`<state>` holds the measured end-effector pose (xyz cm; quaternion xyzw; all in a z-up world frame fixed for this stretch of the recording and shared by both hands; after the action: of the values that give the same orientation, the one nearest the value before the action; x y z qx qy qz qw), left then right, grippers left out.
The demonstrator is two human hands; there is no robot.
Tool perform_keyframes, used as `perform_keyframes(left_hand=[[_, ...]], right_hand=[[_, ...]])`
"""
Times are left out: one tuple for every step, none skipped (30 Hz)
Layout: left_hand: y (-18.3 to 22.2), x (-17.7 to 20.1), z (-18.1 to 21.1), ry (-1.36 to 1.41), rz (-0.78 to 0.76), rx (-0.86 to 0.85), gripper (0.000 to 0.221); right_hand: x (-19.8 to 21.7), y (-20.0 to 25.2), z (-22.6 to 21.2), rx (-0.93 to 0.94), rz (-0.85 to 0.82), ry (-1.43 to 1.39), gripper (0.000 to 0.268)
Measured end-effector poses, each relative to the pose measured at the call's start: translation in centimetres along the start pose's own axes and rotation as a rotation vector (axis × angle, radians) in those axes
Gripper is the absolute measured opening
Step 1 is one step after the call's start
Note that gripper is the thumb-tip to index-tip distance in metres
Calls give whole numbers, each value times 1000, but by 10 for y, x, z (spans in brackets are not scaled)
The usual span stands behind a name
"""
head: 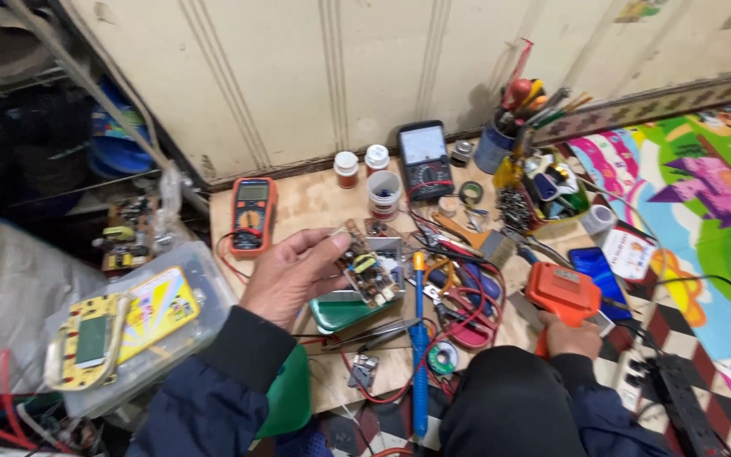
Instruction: Desoldering components from a circuit board using a heat gun and hand tools at a repair station.
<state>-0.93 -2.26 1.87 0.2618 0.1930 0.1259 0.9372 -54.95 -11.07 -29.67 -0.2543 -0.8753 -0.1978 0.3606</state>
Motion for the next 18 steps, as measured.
perform_keyframes(left_hand=[[1,1,0,21,14,56,32],[1,2,0,25,27,47,32],[1,4,0,37,21,46,32],[2,3,0,51,14,43,33],[5,4,2,56,25,33,33],[7,5,3,50,14,47,36],[9,5,4,45,3,62,38],[11,8,5,48,10,57,38],[13,8,5,41,-12,57,39],[14,7,5,32,-40,58,40],[16,9,6,35,-38,55,40],[19,9,7,36,-43,60,40],[21,9,8,37,-49,65,39],[20,10,7,42,-48,60,39],[19,11,7,52,-57,62,39],[19,13,6,62,-63,61,38],[19,15,7,67,-58,55,38],[18,15,7,84,-68,52,39]], right_hand=[[-1,8,-7,-61,35,-7,107],[0,9,-9,-51,23,-11,107],[1,11,-11,-48,11,7,94],[4,10,-14,-42,1,24,83],[6,11,-15,-31,-8,21,83],[8,12,-17,-26,-48,55,100],[10,12,-18,-21,-87,90,116],[18,23,-32,-14,-92,90,116],[25,35,-43,-69,-114,67,111],[34,47,-53,-126,-130,45,106],[37,49,-53,-121,-131,45,106],[41,50,-52,-122,-146,45,100],[45,51,-52,-122,-160,46,93],[47,44,-35,-116,-160,46,93],[52,36,-23,-8,-85,55,81],[55,29,-13,103,-14,63,70],[64,44,-31,112,-18,61,70],[79,62,-53,269,132,-6,62]])
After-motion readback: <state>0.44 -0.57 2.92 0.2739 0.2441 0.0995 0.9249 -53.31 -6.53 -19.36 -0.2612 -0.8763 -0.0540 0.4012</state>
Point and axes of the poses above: each hand's wrist, its own y-axis away from the middle knuckle, its own x-axis out of the back of the hand, z = x × y, the point moved 5 cm from there along -y, towards the middle knuckle, and after that the axes turned 12 degrees about x, right-handed, at the moved point
